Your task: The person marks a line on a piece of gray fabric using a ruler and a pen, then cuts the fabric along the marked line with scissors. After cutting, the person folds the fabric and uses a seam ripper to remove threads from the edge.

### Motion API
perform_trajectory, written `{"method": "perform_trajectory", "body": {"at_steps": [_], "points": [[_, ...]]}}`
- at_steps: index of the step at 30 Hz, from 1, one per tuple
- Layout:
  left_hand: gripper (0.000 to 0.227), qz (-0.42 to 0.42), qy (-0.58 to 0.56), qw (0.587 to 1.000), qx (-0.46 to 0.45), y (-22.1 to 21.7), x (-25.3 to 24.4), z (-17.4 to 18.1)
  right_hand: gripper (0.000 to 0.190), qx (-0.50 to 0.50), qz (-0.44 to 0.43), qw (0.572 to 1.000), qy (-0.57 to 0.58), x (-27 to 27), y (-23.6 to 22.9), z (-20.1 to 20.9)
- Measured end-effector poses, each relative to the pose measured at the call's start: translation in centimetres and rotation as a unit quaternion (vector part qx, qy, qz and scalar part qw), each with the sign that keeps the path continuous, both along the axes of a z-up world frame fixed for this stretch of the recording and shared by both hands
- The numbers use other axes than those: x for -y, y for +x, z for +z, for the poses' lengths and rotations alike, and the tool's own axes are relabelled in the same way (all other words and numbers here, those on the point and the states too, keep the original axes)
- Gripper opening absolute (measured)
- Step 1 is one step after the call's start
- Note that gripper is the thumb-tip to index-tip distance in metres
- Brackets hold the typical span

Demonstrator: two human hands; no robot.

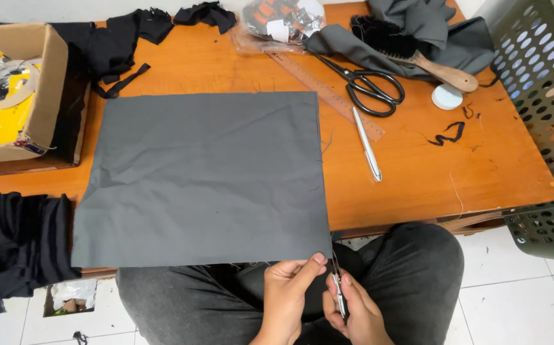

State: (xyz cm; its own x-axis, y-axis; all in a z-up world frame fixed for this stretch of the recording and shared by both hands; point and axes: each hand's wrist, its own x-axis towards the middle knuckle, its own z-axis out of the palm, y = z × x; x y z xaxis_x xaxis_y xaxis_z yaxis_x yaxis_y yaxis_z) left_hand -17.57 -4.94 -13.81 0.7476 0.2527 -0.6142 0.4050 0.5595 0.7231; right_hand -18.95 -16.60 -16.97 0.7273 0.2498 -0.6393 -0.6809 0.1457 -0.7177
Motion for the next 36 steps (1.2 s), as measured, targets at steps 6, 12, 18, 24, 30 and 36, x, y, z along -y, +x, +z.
{"method": "perform_trajectory", "body": {"at_steps": [6,12,18,24,30,36], "points": [[0.015,-0.018,0.002,0.999,0.043,0.0,1.1,-0.2,0.04,0.111,-0.018,0.993,0.026,0.4,-0.6,-1.9],[0.017,-0.05,-0.064,0.985,0.154,0.1,1.2,0.5,0.037,0.162,-0.025,0.983,0.079,0.6,-0.2,-0.9],[0.026,-0.01,-0.074,0.996,-0.041,1.3,1.6,1.9,0.038,0.151,-0.005,0.988,0.043,1.1,-0.2,-0.4],[0.028,-0.013,-0.075,0.996,0.053,1.1,2.2,0.8,0.047,0.164,-0.011,0.986,-0.031,1.6,0.2,-0.6],[0.017,-0.015,-0.073,0.997,0.009,1.1,2.3,0.5,0.04,0.165,-0.005,0.986,0.005,1.8,0.5,-0.4],[0.013,-0.019,-0.074,0.996,0.036,1.1,2.2,-0.1,0.04,0.13,0.005,0.991,0.0,1.9,0.6,-0.2]]}}
